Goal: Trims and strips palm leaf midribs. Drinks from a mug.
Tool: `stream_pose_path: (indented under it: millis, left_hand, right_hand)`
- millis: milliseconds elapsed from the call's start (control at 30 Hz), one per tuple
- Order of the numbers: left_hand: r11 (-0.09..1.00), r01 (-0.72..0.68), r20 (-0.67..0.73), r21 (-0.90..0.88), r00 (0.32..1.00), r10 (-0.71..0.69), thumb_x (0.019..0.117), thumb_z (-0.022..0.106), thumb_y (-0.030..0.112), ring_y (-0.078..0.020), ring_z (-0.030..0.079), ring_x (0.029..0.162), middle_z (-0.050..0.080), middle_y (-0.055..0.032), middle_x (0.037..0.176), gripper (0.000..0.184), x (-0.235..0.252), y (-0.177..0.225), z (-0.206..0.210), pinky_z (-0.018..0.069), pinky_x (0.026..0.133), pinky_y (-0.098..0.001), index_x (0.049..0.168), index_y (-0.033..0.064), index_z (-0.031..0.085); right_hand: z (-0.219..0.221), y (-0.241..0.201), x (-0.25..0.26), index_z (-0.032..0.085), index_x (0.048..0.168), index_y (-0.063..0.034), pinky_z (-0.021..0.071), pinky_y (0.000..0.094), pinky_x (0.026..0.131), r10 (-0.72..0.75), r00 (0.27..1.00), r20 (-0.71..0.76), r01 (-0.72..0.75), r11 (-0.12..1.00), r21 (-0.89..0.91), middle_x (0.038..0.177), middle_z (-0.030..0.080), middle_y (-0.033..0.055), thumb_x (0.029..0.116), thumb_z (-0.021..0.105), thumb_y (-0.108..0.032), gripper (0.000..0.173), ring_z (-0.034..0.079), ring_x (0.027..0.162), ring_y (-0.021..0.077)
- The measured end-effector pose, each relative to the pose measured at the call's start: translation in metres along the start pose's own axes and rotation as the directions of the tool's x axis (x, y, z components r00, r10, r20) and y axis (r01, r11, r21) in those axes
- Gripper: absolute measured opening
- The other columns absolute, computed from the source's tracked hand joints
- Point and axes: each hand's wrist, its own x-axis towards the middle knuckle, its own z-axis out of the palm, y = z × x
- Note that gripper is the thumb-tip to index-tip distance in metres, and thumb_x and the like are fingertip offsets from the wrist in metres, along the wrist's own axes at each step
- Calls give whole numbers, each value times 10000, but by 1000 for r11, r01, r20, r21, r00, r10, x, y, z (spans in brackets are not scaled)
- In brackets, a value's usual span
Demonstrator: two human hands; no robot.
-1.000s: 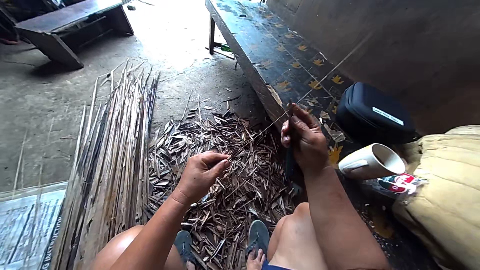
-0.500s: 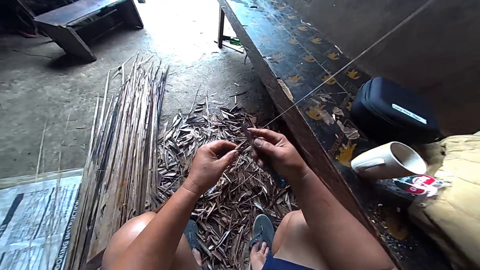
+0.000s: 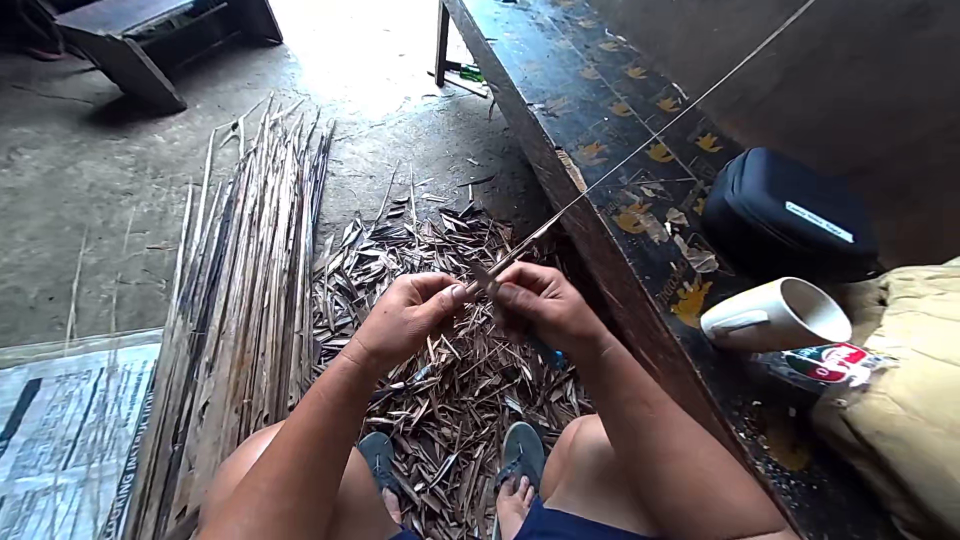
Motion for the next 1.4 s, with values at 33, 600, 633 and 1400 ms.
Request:
stream_pose_path:
  millis: [33,600,633,1400]
  left_hand:
    - [1000,5,22,-18,1000,-5,1029,587,215,-65,588,603,667,-20,743,222,0,2,0,506,573,-202,947,58,721]
    - [996,15,86,-84,996,-8,1029,586,185,-28,536,566,644,6,721,212,-7,1,-5,453,527,-173,947,61,737]
    - [997,16,79,-78,997,-10,1028,587,184,-29,538,570,647,5,728,210,-8,2,-5,454,529,-172,949,61,737]
    - [923,-185,-177,336,950,255,1006,642,200,-52,655,723,719,38,949,209,-11,-4,9,577,657,-226,1161,140,768]
  right_hand:
    - [4,2,1,662,1051,-35,550,249,543,0,999,43,-1,1000,10,754,685,35,1040,573,-171,163,631,584,88]
    - [-26,-25,-11,676,1051,-84,592,253,572,-336,927,-169,261,898,-354,778,704,29,1028,595,-142,102,652,592,94]
    - [-27,-26,-11,678,1056,-83,592,254,567,-346,919,-188,265,897,-354,782,707,34,1028,591,-141,108,652,587,96]
    - [-1,-10,-7,661,1333,-82,558,252,528,-50,984,-172,39,997,-71,822,713,87,1018,584,-110,326,628,573,102]
